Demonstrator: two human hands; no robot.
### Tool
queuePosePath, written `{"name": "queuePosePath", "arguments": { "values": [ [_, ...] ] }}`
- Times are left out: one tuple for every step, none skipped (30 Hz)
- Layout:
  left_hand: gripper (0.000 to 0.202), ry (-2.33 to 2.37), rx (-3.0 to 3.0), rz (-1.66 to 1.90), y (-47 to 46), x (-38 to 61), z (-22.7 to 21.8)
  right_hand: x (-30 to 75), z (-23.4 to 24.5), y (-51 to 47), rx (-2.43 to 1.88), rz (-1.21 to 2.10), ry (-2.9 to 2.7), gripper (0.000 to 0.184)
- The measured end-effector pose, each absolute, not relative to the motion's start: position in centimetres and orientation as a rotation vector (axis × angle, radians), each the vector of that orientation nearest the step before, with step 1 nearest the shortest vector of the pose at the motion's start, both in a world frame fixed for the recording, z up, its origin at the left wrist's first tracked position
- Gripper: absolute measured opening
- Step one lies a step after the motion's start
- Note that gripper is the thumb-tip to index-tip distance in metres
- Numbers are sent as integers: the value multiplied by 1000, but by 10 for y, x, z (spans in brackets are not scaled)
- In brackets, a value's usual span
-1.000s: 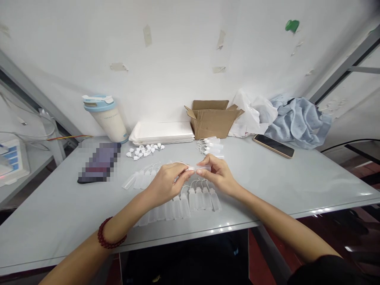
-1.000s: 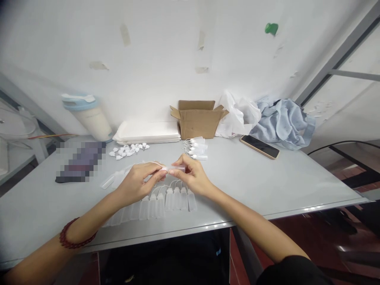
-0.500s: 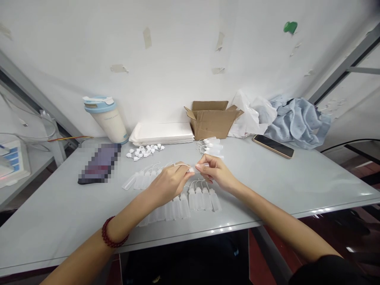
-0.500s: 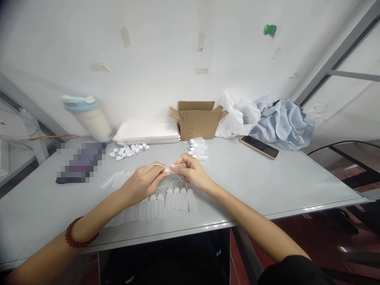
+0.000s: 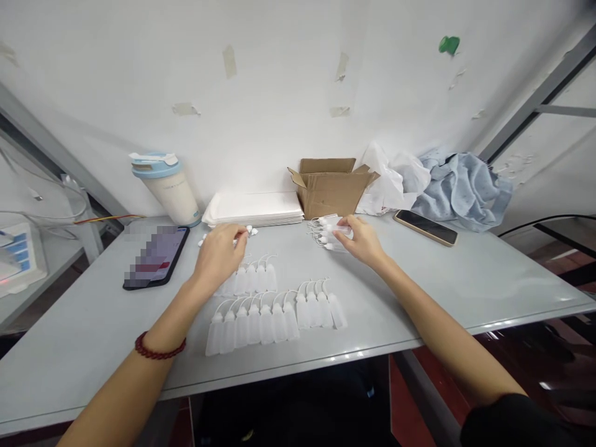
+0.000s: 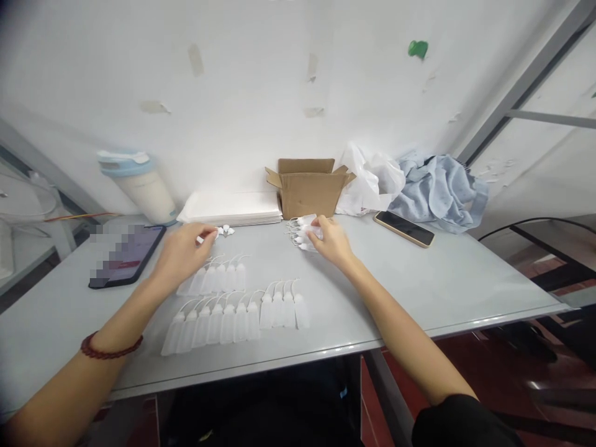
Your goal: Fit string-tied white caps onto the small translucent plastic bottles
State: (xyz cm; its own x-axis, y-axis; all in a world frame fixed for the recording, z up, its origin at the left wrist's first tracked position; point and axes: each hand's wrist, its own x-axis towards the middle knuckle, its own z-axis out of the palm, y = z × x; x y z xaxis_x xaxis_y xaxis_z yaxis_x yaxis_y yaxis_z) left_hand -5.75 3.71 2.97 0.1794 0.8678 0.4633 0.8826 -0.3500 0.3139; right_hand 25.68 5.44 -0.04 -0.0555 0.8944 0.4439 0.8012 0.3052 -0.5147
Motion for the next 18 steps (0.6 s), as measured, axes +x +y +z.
{"name": "queuePosePath", "arguments": {
  "values": [
    [25, -1817, -2351, -892, 40, -63, 31, 260, -2, 57, -1505, 157, -1900, 14],
    [26, -1862, -2320, -867, 43, -68, 32, 263, -3, 59, -1493, 160, -1929, 13],
    [27, -1910, -2296, -836, 45, -72, 33, 265, -4, 61, -1478, 167, -1951, 13],
    [28, -1958, -2276, -800, 48, -77, 34, 266, -4, 61, -1461, 172, -1968, 13],
    [28, -2000, -2263, -762, 49, -81, 35, 268, -4, 62, -1444, 177, -1983, 12],
    [28, -2037, -2252, -725, 51, -86, 36, 269, -4, 62, -1430, 181, -1994, 12],
    [28, -2064, -2240, -694, 53, -90, 36, 269, -4, 62, -1421, 186, -1999, 11],
    [28, -2081, -2229, -669, 54, -94, 36, 270, -4, 63, -1417, 193, -1999, 10],
    [28, -2093, -2219, -645, 56, -98, 36, 270, -3, 63, -1415, 201, -1995, 9],
    [28, -2097, -2215, -623, 58, -102, 35, 270, -4, 63, -1413, 209, -1991, 8],
    [27, -2100, -2217, -602, 59, -105, 34, 270, -4, 63, -1411, 215, -1986, 7],
    [27, -2101, -2220, -585, 61, -108, 33, 270, -5, 64, -1407, 220, -1981, 7],
    [26, -2103, -2229, -569, 62, -110, 32, 269, -5, 64, -1401, 224, -1976, 6],
    [26, -2104, -2243, -555, 63, -111, 30, 268, -6, 64, -1395, 227, -1972, 5],
    [25, -2100, -2260, -544, 64, -112, 29, 268, -6, 64, -1390, 230, -1969, 5],
    [25, -2085, -2282, -533, 65, -112, 27, 266, -6, 64, -1386, 232, -1963, 5],
    [25, -2061, -2309, -519, 66, -112, 26, 265, -5, 63, -1380, 231, -1957, 5],
    [25, -2032, -2338, -504, 67, -111, 24, 264, -3, 62, -1374, 224, -1949, 5]
  ]
}}
